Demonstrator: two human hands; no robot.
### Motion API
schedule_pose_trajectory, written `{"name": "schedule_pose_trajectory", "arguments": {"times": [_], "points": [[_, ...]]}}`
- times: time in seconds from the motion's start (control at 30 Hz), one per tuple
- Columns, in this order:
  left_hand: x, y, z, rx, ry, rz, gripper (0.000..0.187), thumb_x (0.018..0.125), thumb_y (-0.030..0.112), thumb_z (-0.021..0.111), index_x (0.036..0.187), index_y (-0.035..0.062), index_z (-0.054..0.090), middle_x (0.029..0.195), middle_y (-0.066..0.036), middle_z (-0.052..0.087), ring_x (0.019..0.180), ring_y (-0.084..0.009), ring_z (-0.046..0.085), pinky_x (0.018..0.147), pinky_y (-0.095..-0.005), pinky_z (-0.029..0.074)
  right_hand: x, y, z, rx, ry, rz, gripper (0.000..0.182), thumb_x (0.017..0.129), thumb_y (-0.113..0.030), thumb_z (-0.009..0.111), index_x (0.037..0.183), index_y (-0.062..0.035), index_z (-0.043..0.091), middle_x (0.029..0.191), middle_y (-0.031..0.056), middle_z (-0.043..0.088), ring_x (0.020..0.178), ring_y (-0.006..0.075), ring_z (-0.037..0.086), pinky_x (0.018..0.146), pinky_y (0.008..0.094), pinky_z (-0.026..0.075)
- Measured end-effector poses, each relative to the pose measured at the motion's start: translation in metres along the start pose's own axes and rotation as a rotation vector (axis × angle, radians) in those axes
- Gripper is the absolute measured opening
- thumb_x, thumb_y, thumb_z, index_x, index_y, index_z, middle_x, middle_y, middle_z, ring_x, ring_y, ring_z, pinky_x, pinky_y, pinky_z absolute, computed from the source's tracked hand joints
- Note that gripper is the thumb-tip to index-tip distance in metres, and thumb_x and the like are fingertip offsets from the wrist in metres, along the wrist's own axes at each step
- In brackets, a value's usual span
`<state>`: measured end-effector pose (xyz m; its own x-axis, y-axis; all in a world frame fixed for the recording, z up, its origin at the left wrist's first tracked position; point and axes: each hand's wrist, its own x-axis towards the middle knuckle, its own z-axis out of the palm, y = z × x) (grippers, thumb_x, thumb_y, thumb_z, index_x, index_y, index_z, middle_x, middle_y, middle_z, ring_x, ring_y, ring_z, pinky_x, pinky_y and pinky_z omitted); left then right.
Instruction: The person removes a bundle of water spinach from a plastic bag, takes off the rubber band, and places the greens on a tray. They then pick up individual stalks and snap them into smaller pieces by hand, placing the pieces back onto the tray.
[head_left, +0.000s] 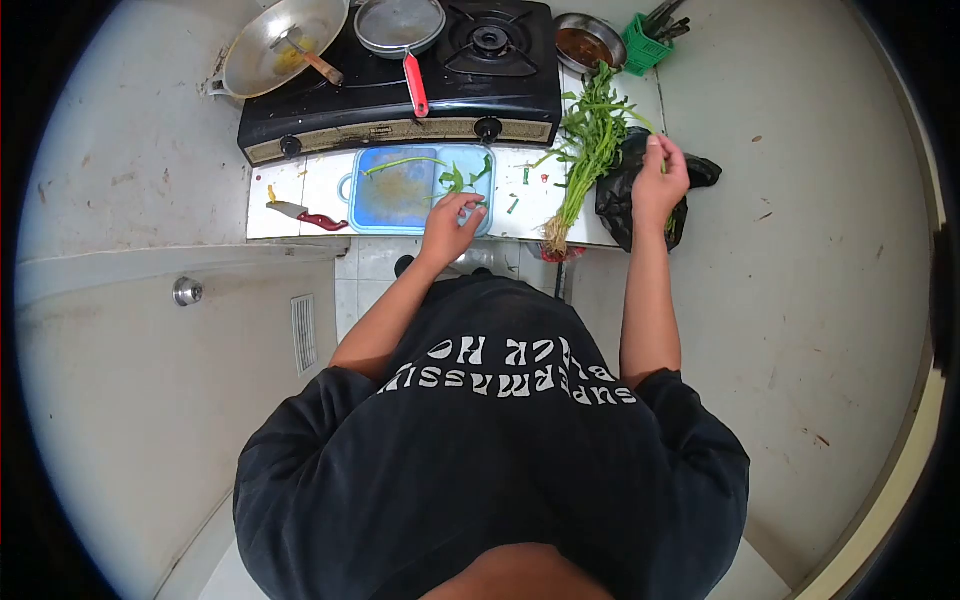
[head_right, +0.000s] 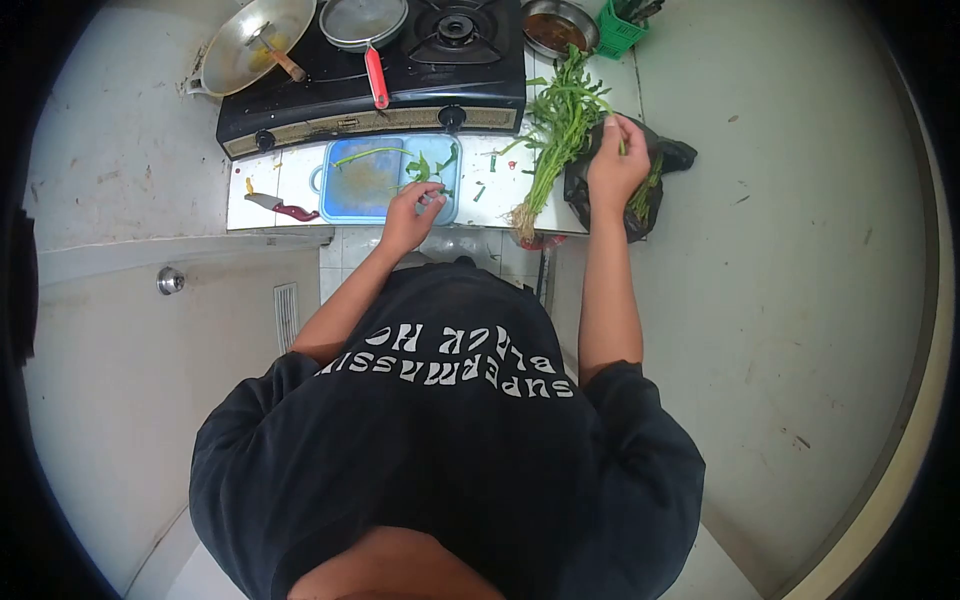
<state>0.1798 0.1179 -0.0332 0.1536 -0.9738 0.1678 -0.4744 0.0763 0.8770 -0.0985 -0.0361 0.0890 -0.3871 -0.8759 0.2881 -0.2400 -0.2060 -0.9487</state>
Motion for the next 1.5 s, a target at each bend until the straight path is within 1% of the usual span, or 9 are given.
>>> {"name": "schedule_pose_trajectory", "arguments": {"times": [0.23, 0.3, 0.37, 0.57, 0.63, 0.8, 1.03, 1.3, 1.5], "points": [[0.018, 0.034, -0.005, -0.265, -0.109, -0.1, 0.028, 0.101, 0.028, 0.063, 0.118, 0.0074, 0.072, 0.1, -0.005, 0.071, 0.084, -0.0154, 0.061, 0.079, -0.031, 0.05, -0.064, -0.045, -0.002, 0.055, -0.133, -0.048, 0.019, 0.097, -0.014, 0.069, 0.108, 0.0022, 0.07, 0.095, 0.0039, 0.069, 0.083, 0.0088, 0.061, 0.074, 0.0243, 0.049], [0.04, 0.059, -0.023, -0.54, -0.37, -0.332, 0.045, 0.107, 0.046, 0.049, 0.125, 0.0103, 0.07, 0.104, -0.002, 0.071, 0.09, -0.0122, 0.059, 0.08, -0.0289, 0.047, -0.099, -0.041, -0.003, 0.023, -0.289, -0.096, 0.016, 0.094, -0.011, 0.071, 0.106, 0.0011, 0.071, 0.091, 0.0039, 0.069, 0.083, 0.0099, 0.061, 0.074, 0.0261, 0.049], [0.056, 0.071, -0.033, -0.771, -0.368, -0.506, 0.058, 0.107, 0.056, 0.038, 0.128, 0.0117, 0.068, 0.102, 0.0, 0.069, 0.093, -0.0106, 0.058, 0.081, -0.027, 0.044, -0.129, -0.042, -0.001, 0.038, -0.409, -0.05, 0.015, 0.093, -0.01, 0.072, 0.105, 0.0008, 0.072, 0.091, 0.0043, 0.07, 0.084, 0.0109, 0.062, 0.076, 0.0272, 0.05], [0.055, 0.079, -0.075, -0.708, -0.23, -0.49, 0.031, 0.103, 0.034, 0.062, 0.118, 0.0109, 0.074, 0.094, 0.007, 0.065, 0.086, -0.0047, 0.052, 0.077, -0.0244, 0.041, -0.164, -0.041, 0.002, -0.073, -0.776, -0.062, 0.017, 0.092, -0.007, 0.072, 0.106, 0.0008, 0.072, 0.093, 0.0052, 0.071, 0.086, 0.0125, 0.065, 0.08, 0.0278, 0.05], [0.043, 0.087, -0.094, -0.55, -0.179, -0.414, 0.031, 0.103, 0.033, 0.062, 0.118, 0.0088, 0.075, 0.097, 0.004, 0.069, 0.091, -0.0054, 0.056, 0.083, -0.0251, 0.044, -0.171, -0.037, 0.013, 0.145, -0.987, 0.314, 0.019, 0.096, -0.005, 0.068, 0.113, 0.0012, 0.069, 0.092, 0.0042, 0.071, 0.085, 0.0096, 0.065, 0.078, 0.022, 0.049], [0.023, 0.08, -0.133, -0.497, -0.124, -0.281, 0.028, 0.101, 0.025, 0.065, 0.116, 0.004, 0.076, 0.108, -0.004, 0.074, 0.102, -0.0092, 0.061, 0.093, -0.0284, 0.047, -0.187, -0.045, 0.063, 0.254, -1.145, 0.707, 0.037, 0.106, -0.033, 0.054, 0.117, -0.0011, 0.07, 0.097, 0.0118, 0.075, 0.091, 0.0196, 0.07, 0.09, 0.0364, 0.052], [0.009, 0.06, -0.201, -0.347, -0.152, -0.119, 0.025, 0.099, 0.02, 0.067, 0.117, 0.0037, 0.075, 0.107, -0.01, 0.074, 0.104, -0.0162, 0.063, 0.097, -0.0334, 0.047, -0.224, -0.06, 0.136, 0.692, -1.161, 1.159, 0.034, 0.105, -0.033, 0.058, 0.115, -0.0031, 0.069, 0.091, 0.0084, 0.073, 0.091, 0.0216, 0.069, 0.09, 0.04, 0.052], [-0.002, 0.014, -0.267, -0.296, -0.145, -0.038, 0.025, 0.099, 0.02, 0.067, 0.118, 0.0051, 0.075, 0.11, -0.008, 0.068, 0.1, -0.017, 0.062, 0.095, -0.0321, 0.048, -0.269, -0.078, 0.192, 0.695, -1.105, 1.12, 0.017, 0.103, -0.024, 0.062, 0.106, -0.0077, 0.067, 0.086, 0.0039, 0.068, 0.091, 0.0195, 0.067, 0.088, 0.0405, 0.051], [0.0, -0.015, -0.286, -0.536, 0.01, -0.316, 0.018, 0.096, 0.017, 0.071, 0.107, 0.0038, 0.078, 0.102, -0.006, 0.07, 0.086, -0.0097, 0.059, 0.079, -0.027, 0.049, -0.293, -0.074, 0.211, 0.589, -0.869, 0.937, 0.016, 0.103, -0.021, 0.061, 0.106, -0.0051, 0.061, 0.091, 0.0091, 0.072, 0.083, 0.017, 0.068, 0.077, 0.0294, 0.05]]}}
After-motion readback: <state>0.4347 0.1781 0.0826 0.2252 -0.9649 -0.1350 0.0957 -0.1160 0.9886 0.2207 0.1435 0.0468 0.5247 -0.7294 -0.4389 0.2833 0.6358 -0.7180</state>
